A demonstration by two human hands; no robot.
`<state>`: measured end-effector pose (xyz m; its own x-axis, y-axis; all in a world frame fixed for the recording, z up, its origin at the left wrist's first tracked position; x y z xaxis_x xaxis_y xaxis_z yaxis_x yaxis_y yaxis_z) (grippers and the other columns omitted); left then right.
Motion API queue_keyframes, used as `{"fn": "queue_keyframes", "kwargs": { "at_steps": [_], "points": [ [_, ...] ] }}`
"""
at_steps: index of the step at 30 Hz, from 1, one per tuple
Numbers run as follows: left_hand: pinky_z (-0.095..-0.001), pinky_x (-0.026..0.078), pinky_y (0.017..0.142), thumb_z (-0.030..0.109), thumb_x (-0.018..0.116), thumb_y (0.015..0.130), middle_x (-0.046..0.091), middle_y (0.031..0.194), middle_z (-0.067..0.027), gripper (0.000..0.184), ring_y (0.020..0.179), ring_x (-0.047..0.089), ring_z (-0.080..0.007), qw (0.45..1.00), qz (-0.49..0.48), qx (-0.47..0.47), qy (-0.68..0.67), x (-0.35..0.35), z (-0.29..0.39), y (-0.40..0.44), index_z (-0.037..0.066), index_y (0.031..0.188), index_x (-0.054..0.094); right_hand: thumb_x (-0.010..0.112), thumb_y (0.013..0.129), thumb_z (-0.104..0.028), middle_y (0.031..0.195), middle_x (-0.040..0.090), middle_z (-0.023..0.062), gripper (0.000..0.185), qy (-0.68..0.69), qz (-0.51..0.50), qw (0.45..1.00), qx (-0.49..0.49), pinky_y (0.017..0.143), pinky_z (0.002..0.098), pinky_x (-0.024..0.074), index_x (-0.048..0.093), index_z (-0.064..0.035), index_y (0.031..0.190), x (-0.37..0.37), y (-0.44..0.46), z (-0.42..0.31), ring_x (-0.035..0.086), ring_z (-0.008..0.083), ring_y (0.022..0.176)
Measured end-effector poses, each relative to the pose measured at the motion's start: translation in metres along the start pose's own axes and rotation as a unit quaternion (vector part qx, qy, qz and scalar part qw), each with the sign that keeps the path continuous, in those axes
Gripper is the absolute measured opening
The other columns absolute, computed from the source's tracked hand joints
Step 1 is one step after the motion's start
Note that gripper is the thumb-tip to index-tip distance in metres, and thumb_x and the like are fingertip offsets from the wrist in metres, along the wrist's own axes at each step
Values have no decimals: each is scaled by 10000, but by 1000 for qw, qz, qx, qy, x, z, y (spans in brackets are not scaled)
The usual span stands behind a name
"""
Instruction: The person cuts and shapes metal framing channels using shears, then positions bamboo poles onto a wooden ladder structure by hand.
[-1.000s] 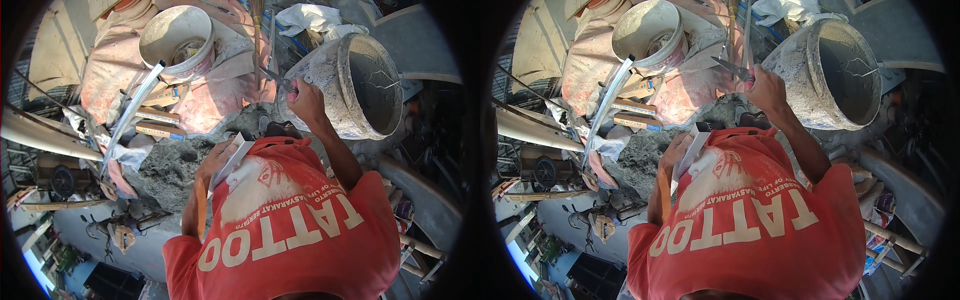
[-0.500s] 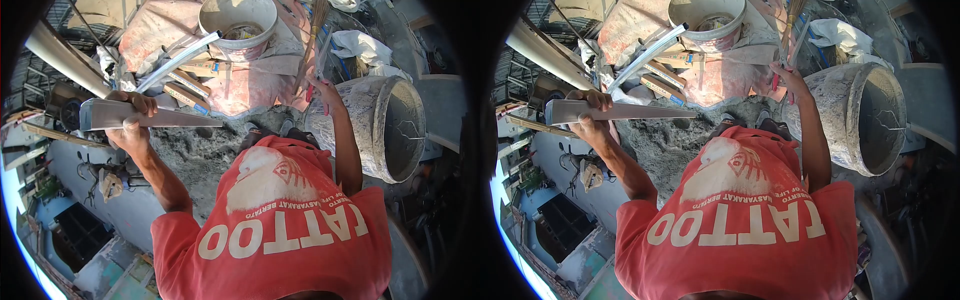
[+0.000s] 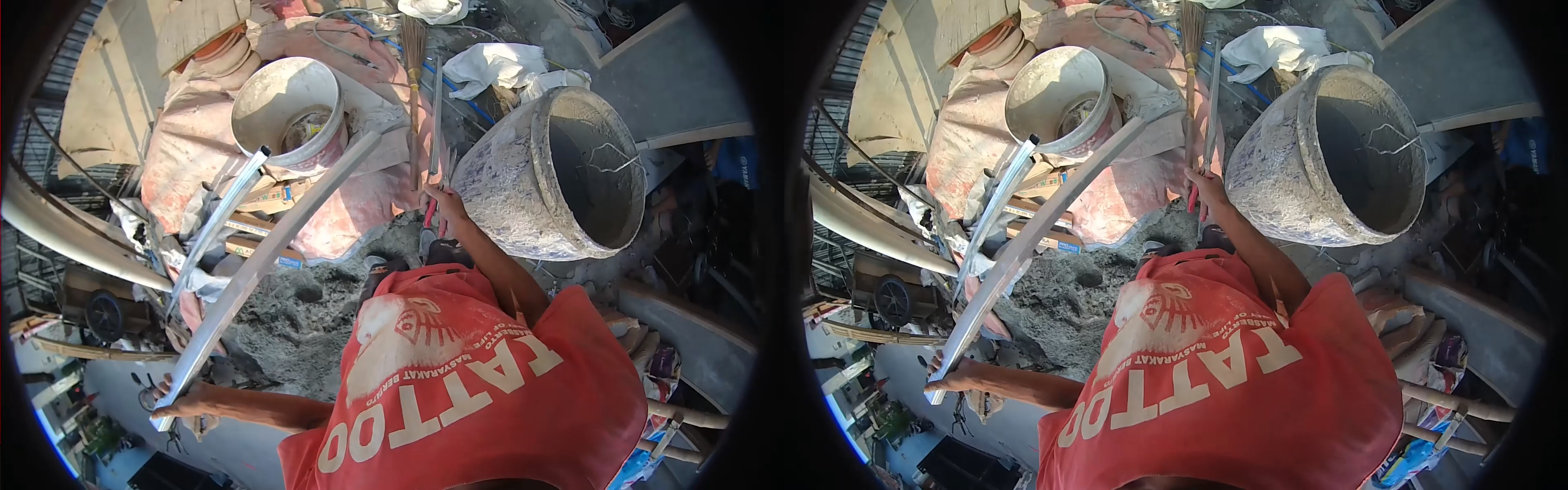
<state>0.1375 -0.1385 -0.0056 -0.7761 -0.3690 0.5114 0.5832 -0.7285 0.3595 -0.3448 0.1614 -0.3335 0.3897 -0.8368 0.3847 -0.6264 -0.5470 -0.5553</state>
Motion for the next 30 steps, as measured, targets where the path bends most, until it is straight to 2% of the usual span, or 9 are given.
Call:
{"fn": "queue_keyframes", "kwargs": {
  "at_steps": [3,8,9,13,19,20,22,24,30],
  "points": [
    [-353,481,642,583,487,823,482,811,-77,565,677,488,-224,999,19,-22,18,-32,-52,37,41,973,435,604,828,-390,690,577,39,356,-42,35,997,46,487,319,486,542,-57,937,24,-7,-34,571,161,583],
    [-394,484,703,599,505,798,488,892,-107,622,770,501,-261,990,-72,-115,-27,-26,-103,-8,38,1051,422,613,812,-433,1035,586,104,487,236,-23,971,-43,696,386,518,498,-49,1090,61,-4,-88,574,207,896],
    [-402,484,715,602,509,793,489,908,-112,635,789,503,-269,987,-89,-132,-33,-34,-104,-25,37,1067,420,633,819,-348,1084,545,99,452,296,-63,949,-88,848,411,461,475,-65,1134,63,-4,-97,536,222,989],
    [-435,486,763,615,523,773,494,972,-136,691,864,513,-299,970,-145,-190,-49,-75,-103,-85,34,1129,410,651,801,-191,1020,548,62,358,316,-28,943,-98,973,393,347,499,-90,1109,59,-19,-118,493,205,1035],
    [-483,489,836,634,545,743,502,1068,-171,786,976,528,-344,939,-218,-259,-70,-101,-136,-124,30,1223,395,666,775,-57,1052,513,53,401,333,-120,925,-141,936,426,380,476,-96,1126,89,-62,-150,497,190,1021],
    [-565,369,973,689,535,699,383,1257,-251,1019,1141,428,-413,928,-13,-356,-106,-123,-168,-124,-10,1352,184,666,775,-57,1052,513,53,401,332,-126,925,-137,936,426,380,476,-96,1126,95,-68,-151,497,190,1021],
    [-584,347,958,698,546,685,293,1319,-246,1094,1188,354,-418,872,40,-477,-102,-119,-205,-169,-35,1350,79,659,778,-49,1050,527,53,380,320,-149,933,-68,921,385,387,481,-71,1113,115,-77,-141,505,181,1011],
    [-580,277,988,632,564,731,263,1343,-242,1016,1222,316,-382,786,61,-589,-179,-94,-220,-225,-42,1347,119,629,802,-160,1006,527,75,353,232,-168,947,-144,842,427,441,481,-51,1103,134,-88,-134,520,236,1003],
    [-506,287,1002,400,516,868,294,1333,-199,716,1221,324,-341,829,4,-537,-158,-20,-170,-204,-26,1340,187,614,789,-50,1028,531,68,323,230,-115,961,-105,919,374,371,488,-32,1086,131,-107,-116,481,202,1041]
  ]
}}
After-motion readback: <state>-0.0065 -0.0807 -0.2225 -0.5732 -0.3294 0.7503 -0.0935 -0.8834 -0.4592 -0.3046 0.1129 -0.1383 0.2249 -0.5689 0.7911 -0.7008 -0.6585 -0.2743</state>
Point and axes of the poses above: each hand's wrist, its own y-axis towards the middle knuckle, its own x-axis out of the palm, z = x × y, the point moved 5 cm from there along y, towards the middle knuckle
